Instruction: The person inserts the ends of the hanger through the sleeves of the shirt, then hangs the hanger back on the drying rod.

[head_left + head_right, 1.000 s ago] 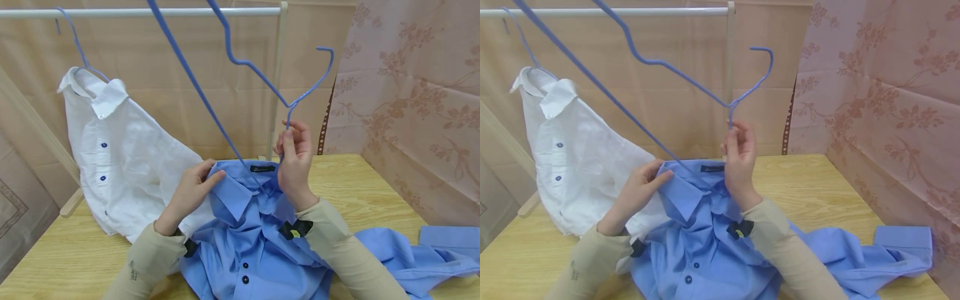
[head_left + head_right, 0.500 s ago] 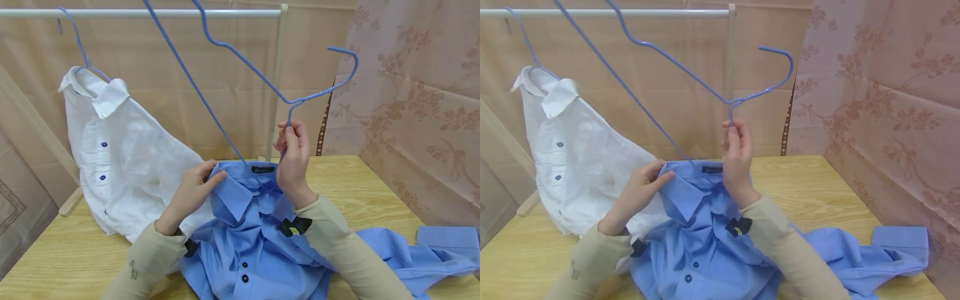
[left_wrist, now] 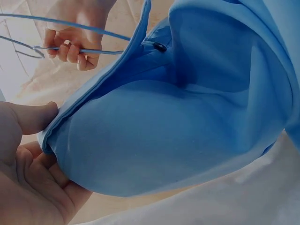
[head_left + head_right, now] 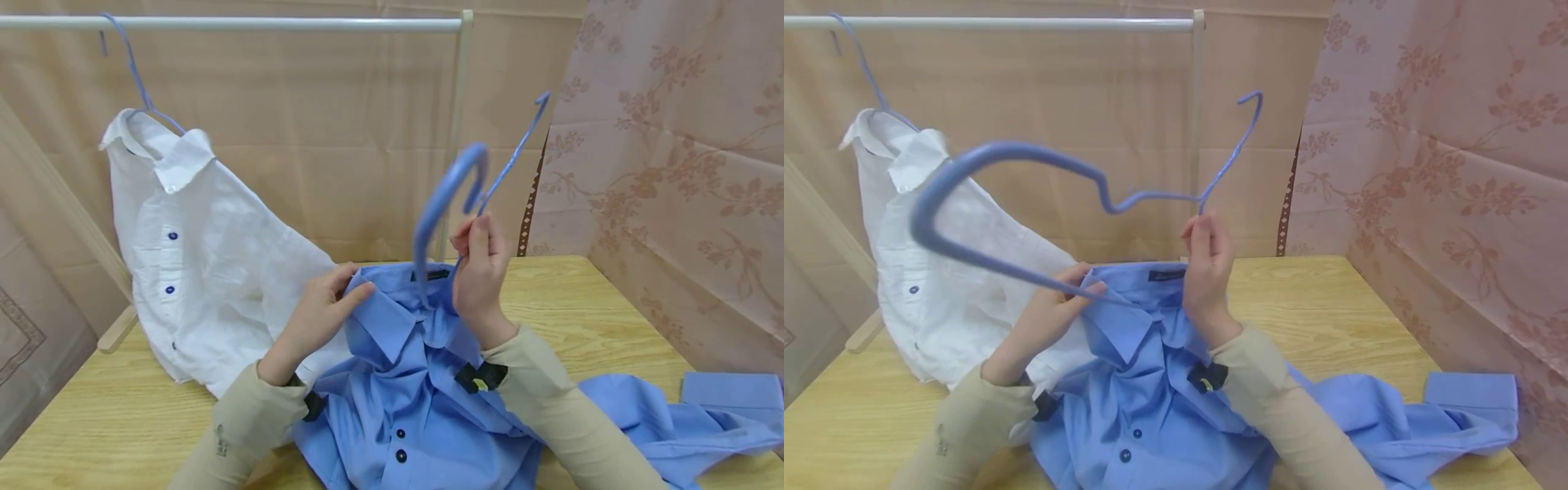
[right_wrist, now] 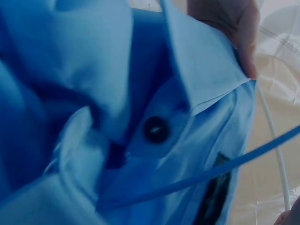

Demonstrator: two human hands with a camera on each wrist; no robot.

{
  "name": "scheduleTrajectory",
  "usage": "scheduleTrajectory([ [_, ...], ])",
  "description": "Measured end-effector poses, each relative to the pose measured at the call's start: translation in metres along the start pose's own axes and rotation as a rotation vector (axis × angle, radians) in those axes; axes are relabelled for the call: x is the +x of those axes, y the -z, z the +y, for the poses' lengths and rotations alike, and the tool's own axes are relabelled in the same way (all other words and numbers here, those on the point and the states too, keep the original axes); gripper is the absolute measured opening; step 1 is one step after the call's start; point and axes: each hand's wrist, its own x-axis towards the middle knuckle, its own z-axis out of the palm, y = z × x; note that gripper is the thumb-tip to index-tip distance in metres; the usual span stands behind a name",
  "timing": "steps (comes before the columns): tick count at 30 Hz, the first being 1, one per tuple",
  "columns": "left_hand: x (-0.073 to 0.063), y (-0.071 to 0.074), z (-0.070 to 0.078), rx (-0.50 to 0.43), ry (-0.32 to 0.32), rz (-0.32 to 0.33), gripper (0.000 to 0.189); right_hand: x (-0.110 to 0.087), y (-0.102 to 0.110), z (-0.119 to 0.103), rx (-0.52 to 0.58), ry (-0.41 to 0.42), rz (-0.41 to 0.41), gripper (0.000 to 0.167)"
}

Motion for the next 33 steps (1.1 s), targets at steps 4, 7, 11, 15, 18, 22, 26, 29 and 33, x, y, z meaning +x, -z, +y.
scheduleTrajectory([
  [4, -0.001, 0.004, 0.002, -0.043, 0.01, 0.011, 0.012, -0.001, 0.008, 0.004, -0.153, 0.036, -0.084, 0.034],
  [7, 0.0, 0.007, 0.004, -0.042, -0.003, 0.034, 0.012, -0.001, 0.015, 0.004, -0.317, 0.066, -0.138, 0.03],
  [11, 0.0, 0.012, 0.007, -0.034, -0.021, 0.061, 0.012, 0.0, 0.023, 0.003, -0.432, 0.074, -0.159, 0.024],
  [15, -0.001, 0.016, 0.01, -0.041, -0.014, 0.091, 0.013, 0.002, 0.027, 0.004, -0.387, 0.066, -0.193, 0.023],
  [18, -0.002, 0.019, 0.012, -0.033, -0.01, 0.106, 0.014, 0.003, 0.029, 0.004, -0.333, 0.044, -0.235, 0.028],
  [22, -0.003, 0.021, 0.016, -0.015, -0.015, 0.11, 0.014, 0.003, 0.029, 0.002, -0.299, -0.024, -0.249, 0.029],
  [26, -0.004, 0.022, 0.018, 0.001, -0.036, 0.115, 0.013, 0.005, 0.029, -0.004, -0.286, -0.093, -0.236, 0.028],
  [29, -0.005, 0.022, 0.018, 0.012, -0.058, 0.119, 0.007, 0.007, 0.028, -0.008, -0.349, -0.131, -0.246, 0.022],
  [33, -0.007, 0.023, 0.019, 0.024, -0.068, 0.121, 0.02, 0.011, 0.025, -0.013, -0.455, -0.188, -0.229, 0.03],
])
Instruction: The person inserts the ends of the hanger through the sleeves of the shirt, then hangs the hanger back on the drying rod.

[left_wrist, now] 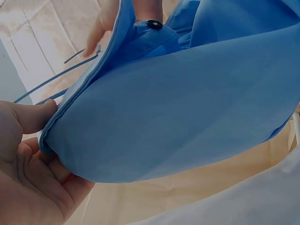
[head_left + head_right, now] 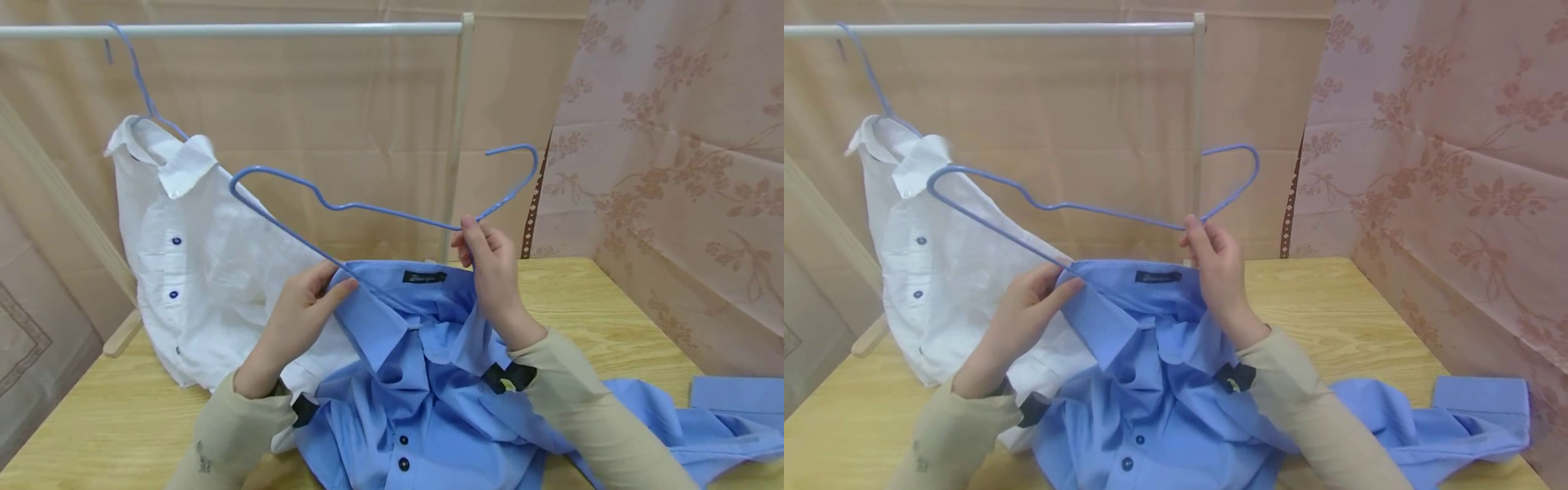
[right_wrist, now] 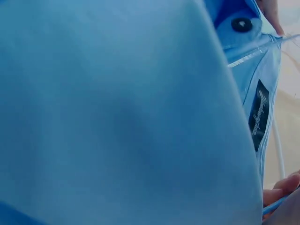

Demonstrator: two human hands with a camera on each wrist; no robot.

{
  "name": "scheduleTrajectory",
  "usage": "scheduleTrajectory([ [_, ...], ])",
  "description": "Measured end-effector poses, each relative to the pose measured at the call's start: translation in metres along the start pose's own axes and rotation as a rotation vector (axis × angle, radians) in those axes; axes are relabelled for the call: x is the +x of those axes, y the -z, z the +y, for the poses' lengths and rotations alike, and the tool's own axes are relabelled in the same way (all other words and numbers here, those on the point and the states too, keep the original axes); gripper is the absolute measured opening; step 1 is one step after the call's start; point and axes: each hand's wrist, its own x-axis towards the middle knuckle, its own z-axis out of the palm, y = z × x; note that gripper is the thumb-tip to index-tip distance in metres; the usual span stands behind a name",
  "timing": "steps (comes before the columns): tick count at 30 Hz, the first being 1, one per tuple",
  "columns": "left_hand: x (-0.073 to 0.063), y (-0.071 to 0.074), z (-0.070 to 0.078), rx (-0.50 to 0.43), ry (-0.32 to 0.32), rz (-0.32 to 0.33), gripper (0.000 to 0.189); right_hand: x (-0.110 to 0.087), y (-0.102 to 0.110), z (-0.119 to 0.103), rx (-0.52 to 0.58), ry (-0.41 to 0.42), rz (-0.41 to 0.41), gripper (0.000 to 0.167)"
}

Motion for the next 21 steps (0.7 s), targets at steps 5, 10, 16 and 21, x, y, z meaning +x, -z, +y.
scheduleTrajectory([
  [5, -0.003, 0.002, 0.004, 0.007, -0.004, -0.01, 0.023, 0.003, 0.003, -0.004, -0.017, 0.007, -0.028, 0.027],
  [10, -0.005, 0.002, 0.006, 0.007, -0.044, 0.011, 0.015, 0.004, 0.009, -0.011, -0.017, 0.016, -0.114, 0.02],
  [16, -0.005, 0.003, 0.007, -0.001, -0.063, 0.086, 0.004, 0.004, 0.016, -0.02, -0.058, 0.016, -0.148, 0.018],
  [21, -0.004, 0.004, 0.008, -0.017, -0.062, 0.149, 0.004, 0.001, 0.021, -0.023, -0.056, 0.007, -0.155, 0.011],
])
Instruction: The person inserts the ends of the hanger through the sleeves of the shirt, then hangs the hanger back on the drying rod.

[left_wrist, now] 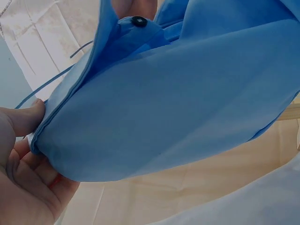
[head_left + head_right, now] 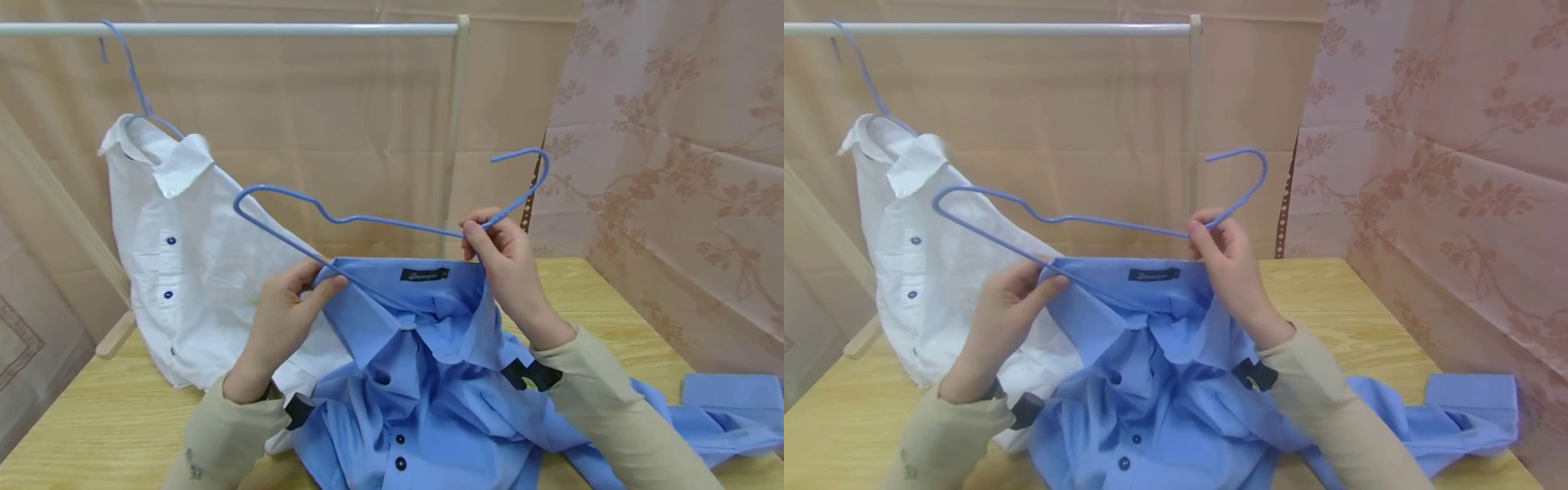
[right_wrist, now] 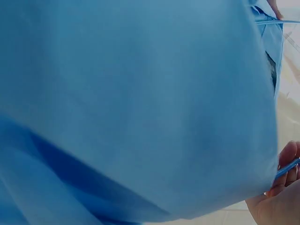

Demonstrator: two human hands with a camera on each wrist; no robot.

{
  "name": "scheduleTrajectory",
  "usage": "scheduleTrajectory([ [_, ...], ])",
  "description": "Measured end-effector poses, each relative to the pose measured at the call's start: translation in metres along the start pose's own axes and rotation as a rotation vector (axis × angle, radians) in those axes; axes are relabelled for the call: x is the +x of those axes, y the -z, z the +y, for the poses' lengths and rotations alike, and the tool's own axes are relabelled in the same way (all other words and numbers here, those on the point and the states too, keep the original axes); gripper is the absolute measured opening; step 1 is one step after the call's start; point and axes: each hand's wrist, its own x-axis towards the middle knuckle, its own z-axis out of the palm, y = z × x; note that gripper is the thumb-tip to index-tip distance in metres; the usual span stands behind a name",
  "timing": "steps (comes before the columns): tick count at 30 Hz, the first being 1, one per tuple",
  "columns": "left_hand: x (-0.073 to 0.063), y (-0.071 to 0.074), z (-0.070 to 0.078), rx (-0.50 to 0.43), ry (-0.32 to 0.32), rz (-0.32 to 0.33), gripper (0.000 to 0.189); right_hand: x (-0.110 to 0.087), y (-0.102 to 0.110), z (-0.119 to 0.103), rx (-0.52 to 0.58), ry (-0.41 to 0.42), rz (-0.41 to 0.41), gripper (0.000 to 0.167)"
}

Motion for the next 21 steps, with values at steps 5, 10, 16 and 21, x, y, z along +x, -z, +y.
scheduleTrajectory([
  [5, 0.002, 0.002, 0.002, -0.009, -0.011, 0.049, 0.004, -0.004, 0.004, -0.002, 0.005, 0.001, 0.022, 0.008],
  [10, 0.004, 0.003, 0.003, -0.041, 0.008, 0.089, 0.006, -0.008, 0.011, -0.004, 0.002, 0.039, 0.053, 0.012],
  [16, 0.004, 0.009, 0.004, -0.161, 0.081, 0.129, 0.004, -0.012, 0.018, -0.005, 0.017, 0.086, 0.039, 0.016],
  [21, 0.004, 0.012, 0.005, -0.21, 0.096, 0.131, 0.009, -0.014, 0.024, -0.006, 0.019, 0.095, 0.016, 0.019],
])
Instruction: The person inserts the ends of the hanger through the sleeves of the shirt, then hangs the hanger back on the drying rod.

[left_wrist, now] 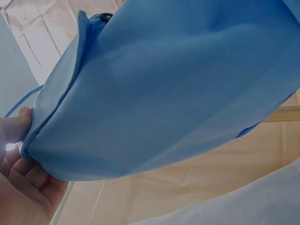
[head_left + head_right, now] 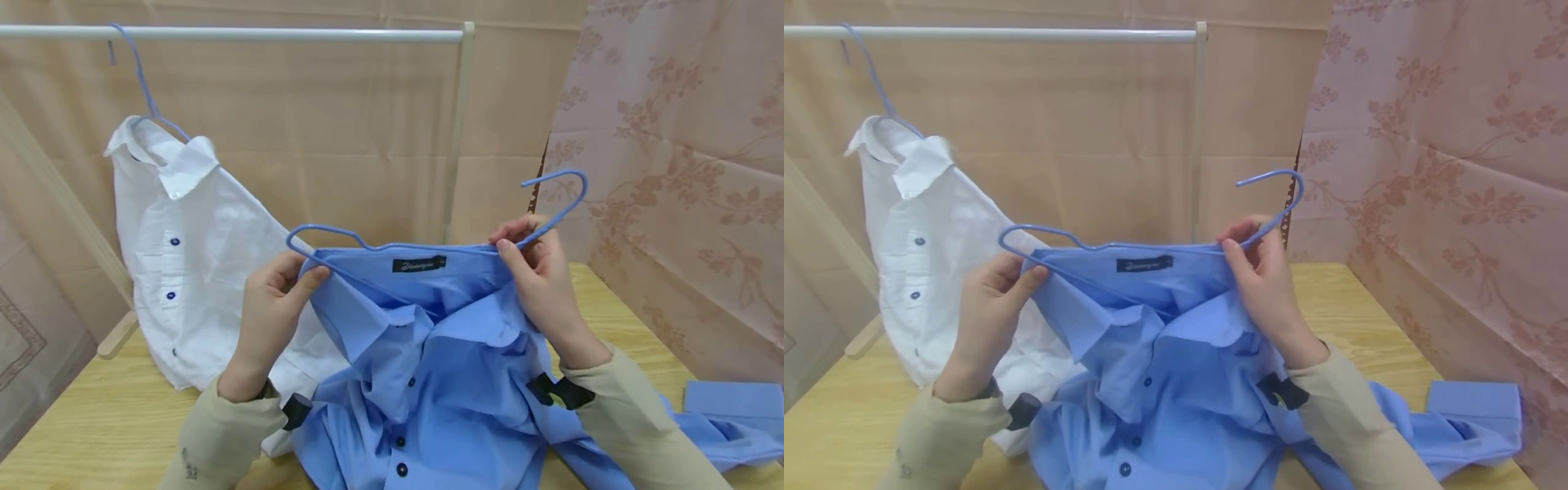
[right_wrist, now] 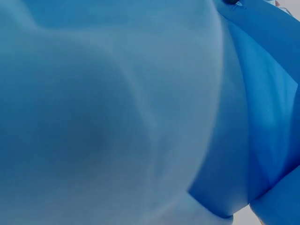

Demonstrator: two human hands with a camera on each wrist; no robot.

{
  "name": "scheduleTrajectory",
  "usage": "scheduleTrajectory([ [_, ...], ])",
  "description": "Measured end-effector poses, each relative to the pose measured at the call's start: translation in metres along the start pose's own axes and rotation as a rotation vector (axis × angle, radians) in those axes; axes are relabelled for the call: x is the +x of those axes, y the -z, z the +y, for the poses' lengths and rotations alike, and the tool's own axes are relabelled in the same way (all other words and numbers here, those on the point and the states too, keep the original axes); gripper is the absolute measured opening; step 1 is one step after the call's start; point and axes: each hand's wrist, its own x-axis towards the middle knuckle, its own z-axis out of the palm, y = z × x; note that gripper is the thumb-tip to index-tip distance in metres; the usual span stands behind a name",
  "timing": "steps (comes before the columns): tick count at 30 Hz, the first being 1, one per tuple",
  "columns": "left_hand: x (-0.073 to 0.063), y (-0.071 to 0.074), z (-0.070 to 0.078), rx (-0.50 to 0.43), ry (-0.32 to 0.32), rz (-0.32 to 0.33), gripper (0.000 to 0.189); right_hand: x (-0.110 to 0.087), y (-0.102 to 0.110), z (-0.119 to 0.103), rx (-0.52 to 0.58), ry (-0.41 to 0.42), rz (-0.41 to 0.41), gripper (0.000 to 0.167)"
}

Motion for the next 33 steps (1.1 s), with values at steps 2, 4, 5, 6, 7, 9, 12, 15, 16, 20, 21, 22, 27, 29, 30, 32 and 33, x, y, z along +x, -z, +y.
scheduleTrajectory([
  [2, 0.0, 0.001, 0.0, -0.022, 0.009, 0.006, 0.011, -0.002, 0.002, 0.0, 0.004, -0.004, -0.005, 0.02],
  [4, 0.0, 0.002, -0.001, -0.046, 0.024, 0.016, 0.01, -0.004, 0.003, -0.001, 0.009, -0.005, -0.007, 0.021],
  [5, 0.0, 0.002, -0.001, -0.058, 0.034, 0.024, 0.008, -0.004, 0.004, -0.001, 0.016, -0.003, -0.008, 0.022],
  [6, 0.0, 0.003, -0.001, -0.072, 0.043, 0.029, 0.006, -0.005, 0.005, -0.002, 0.016, -0.002, -0.009, 0.022],
  [7, -0.001, 0.003, -0.001, -0.084, 0.053, 0.033, 0.004, -0.006, 0.005, -0.003, 0.016, -0.002, -0.01, 0.022],
  [9, -0.001, 0.004, 0.0, -0.101, 0.065, 0.034, 0.003, -0.007, 0.007, -0.005, 0.016, 0.0, -0.01, 0.022],
  [12, 0.0, 0.004, 0.0, -0.132, 0.068, 0.036, 0.006, -0.009, 0.009, -0.007, 0.028, 0.006, -0.011, 0.021],
  [15, 0.001, 0.003, 0.0, -0.16, 0.063, 0.045, 0.01, -0.009, 0.012, -0.008, 0.061, 0.02, -0.018, 0.02],
  [16, 0.001, 0.002, 0.0, -0.177, 0.061, 0.053, 0.011, -0.009, 0.012, -0.008, 0.068, 0.025, -0.019, 0.02],
  [20, 0.002, 0.001, 0.002, -0.225, 0.043, 0.074, 0.015, -0.009, 0.015, -0.009, 0.055, 0.033, -0.016, 0.021],
  [21, 0.002, 0.001, 0.002, -0.233, 0.041, 0.079, 0.016, -0.01, 0.016, -0.009, 0.053, 0.033, -0.012, 0.022],
  [22, 0.002, 0.002, 0.003, -0.237, 0.036, 0.083, 0.016, -0.01, 0.017, -0.009, 0.052, 0.036, -0.013, 0.022],
  [27, 0.002, 0.002, 0.003, -0.248, 0.032, 0.093, 0.017, -0.012, 0.021, -0.008, 0.055, 0.04, -0.013, 0.024],
  [29, 0.002, 0.002, 0.003, -0.249, 0.028, 0.089, 0.016, -0.013, 0.024, -0.008, 0.037, 0.037, -0.016, 0.024],
  [30, 0.002, 0.002, 0.002, -0.246, 0.027, 0.086, 0.015, -0.014, 0.025, -0.008, 0.025, 0.035, -0.019, 0.024],
  [32, 0.002, 0.002, 0.002, -0.216, 0.022, 0.072, 0.013, -0.014, 0.028, -0.008, 0.0, 0.035, -0.024, 0.025],
  [33, 0.002, 0.002, 0.002, -0.205, 0.02, 0.069, 0.012, -0.014, 0.028, -0.007, -0.008, 0.037, -0.027, 0.025],
])
